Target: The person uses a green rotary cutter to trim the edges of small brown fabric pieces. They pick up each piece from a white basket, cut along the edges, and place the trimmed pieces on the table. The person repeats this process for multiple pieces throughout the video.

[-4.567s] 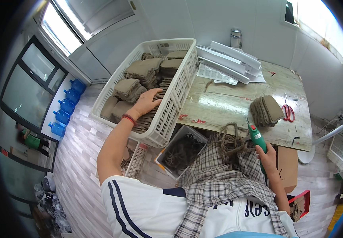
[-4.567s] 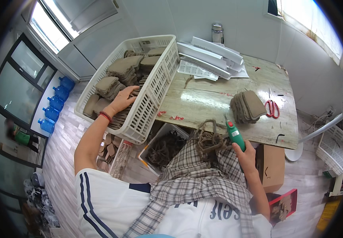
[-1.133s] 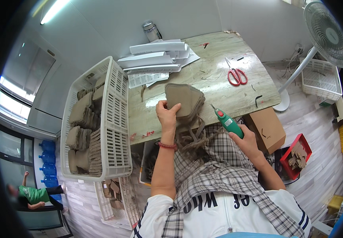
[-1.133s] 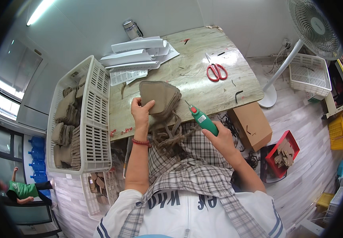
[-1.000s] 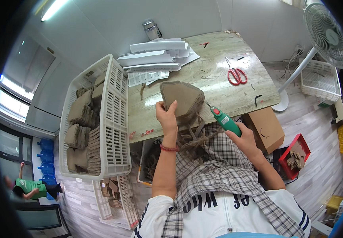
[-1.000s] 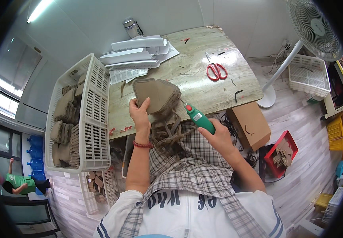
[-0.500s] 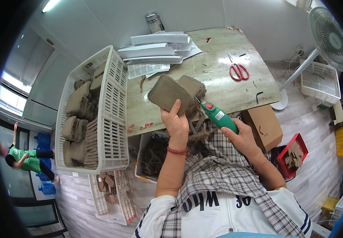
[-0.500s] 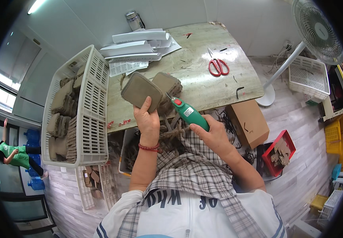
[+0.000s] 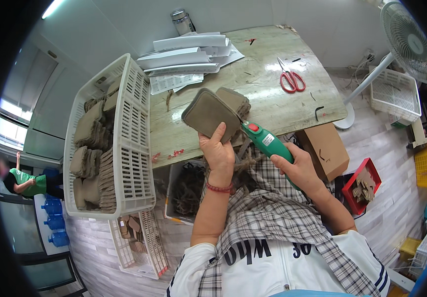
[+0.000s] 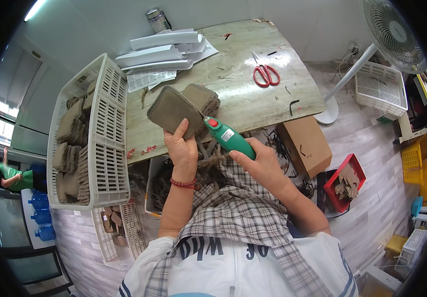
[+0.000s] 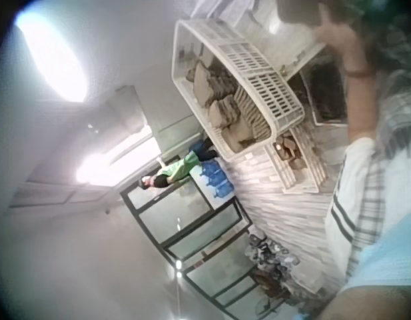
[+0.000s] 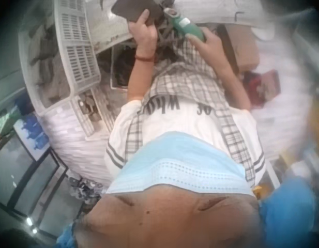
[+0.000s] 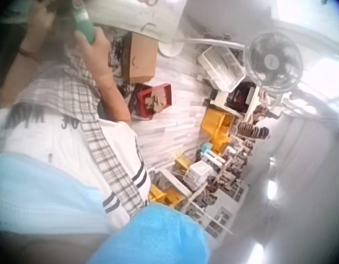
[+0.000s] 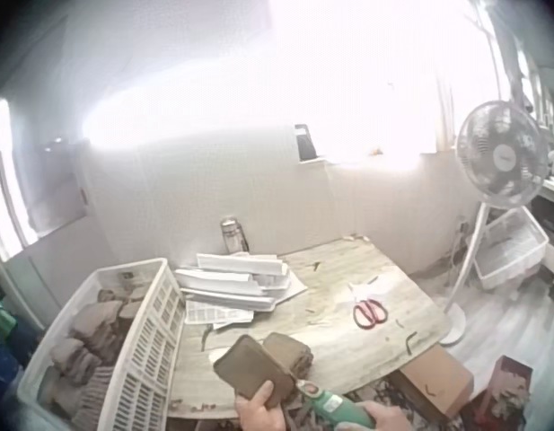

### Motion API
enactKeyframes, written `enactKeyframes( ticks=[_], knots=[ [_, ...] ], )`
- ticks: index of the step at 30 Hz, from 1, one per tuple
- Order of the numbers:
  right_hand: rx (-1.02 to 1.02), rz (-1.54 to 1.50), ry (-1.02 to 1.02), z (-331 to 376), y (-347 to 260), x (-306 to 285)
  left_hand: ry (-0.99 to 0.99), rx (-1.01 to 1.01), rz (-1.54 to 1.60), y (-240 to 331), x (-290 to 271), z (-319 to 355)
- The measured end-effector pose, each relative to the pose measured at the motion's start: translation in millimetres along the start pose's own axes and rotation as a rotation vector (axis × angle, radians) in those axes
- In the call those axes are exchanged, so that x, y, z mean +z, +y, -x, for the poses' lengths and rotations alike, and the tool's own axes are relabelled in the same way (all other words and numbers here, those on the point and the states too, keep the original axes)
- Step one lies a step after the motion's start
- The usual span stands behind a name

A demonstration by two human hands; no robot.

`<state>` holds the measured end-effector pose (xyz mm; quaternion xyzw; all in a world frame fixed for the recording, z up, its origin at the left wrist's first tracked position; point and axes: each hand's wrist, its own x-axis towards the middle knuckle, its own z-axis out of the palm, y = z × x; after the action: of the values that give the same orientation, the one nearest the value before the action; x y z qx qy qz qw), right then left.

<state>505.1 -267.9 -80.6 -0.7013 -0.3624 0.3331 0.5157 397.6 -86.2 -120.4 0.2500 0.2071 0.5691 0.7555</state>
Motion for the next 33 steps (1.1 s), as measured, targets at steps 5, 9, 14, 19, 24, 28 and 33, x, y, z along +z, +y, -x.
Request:
enactKeyframes(
  ticks=[5,9,14,19,24,28,33],
  knots=[
    [-0.034,0.034,0.009,-2,2,-2,-0.008,-0.003,-0.034,-5,2,5],
    [-0.024,0.008,0.007,-3,3,-3,-0.044,-0.038,-0.044,-8,0,11],
    [-0.033,0.012,0.012,-4,1,-3,-0.070,-0.085,-0.065,-10,-5,15],
    [-0.004,0.009,0.041,-5,2,-3,-0.094,-0.143,-0.084,-13,-10,22],
    [-0.014,-0.034,0.050,-7,1,-3,-0.088,-0.211,-0.065,-16,-13,29],
    [-0.003,-0.053,0.040,-8,-1,-6,-0.124,-0.256,-0.054,-15,-12,38],
    [0.000,-0.046,0.018,-7,-4,-13,-0.186,-0.336,-0.082,-6,-16,39]
  ],
)
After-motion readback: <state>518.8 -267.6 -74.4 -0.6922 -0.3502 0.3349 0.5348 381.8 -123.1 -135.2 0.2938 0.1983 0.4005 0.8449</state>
